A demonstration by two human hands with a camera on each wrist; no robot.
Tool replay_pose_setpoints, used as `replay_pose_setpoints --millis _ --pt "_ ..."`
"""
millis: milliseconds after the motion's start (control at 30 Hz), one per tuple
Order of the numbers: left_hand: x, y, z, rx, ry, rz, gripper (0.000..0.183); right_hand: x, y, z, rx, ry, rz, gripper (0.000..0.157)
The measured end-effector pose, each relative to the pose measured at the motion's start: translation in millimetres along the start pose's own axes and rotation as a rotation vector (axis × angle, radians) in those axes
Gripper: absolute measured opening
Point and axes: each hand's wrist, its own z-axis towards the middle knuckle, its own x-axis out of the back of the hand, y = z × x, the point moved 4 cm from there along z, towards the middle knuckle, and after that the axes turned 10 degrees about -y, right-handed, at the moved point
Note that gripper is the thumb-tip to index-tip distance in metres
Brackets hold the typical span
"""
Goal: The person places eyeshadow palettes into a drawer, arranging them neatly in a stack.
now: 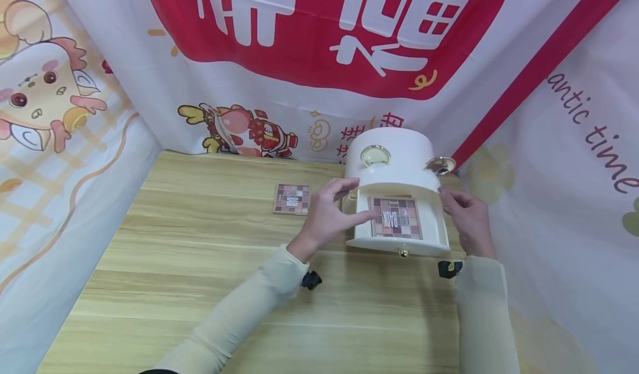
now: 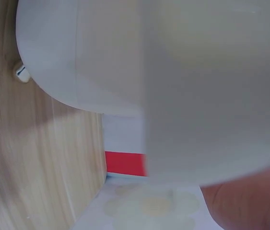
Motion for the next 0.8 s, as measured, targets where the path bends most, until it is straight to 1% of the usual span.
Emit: replay_pose_setpoints --millis 100,167,267,367,533,667,800 --pt "11.0 -8.0 -0.1 0.017 0.017 0.007 0.073 -0.2 0 -1 0.004 0.005 -0.007 0.046" --pt "18.4 -13.6 -0.3 0.046 0.016 0.021 0.074 -0.2 -1 -1 0.004 0.004 -0.013 0.047" --pt "28.7 -24.3 -0.9 0.096 0.001 0.013 0.076 -0.4 0 -1 0.001 0.003 -0.009 0.05" --pt "38.1 -41.1 -2.1 0.147 -0.008 0.017 0.078 -0.5 0 -1 -0.004 0.003 -0.008 0.052" --pt "52.4 -78.5 -9.1 0.24 0.009 0.057 0.078 -0.5 1 -1 0.005 0.002 -0.013 0.049" --pt "62.2 -102.7 -16.2 0.278 0.016 0.074 0.073 -0.8 0 -1 0.011 -0.002 -0.004 0.045" --pt "71.3 -119.4 -21.0 0.304 0.007 0.094 0.072 -0.5 0 -1 0.011 0.002 0.006 0.039"
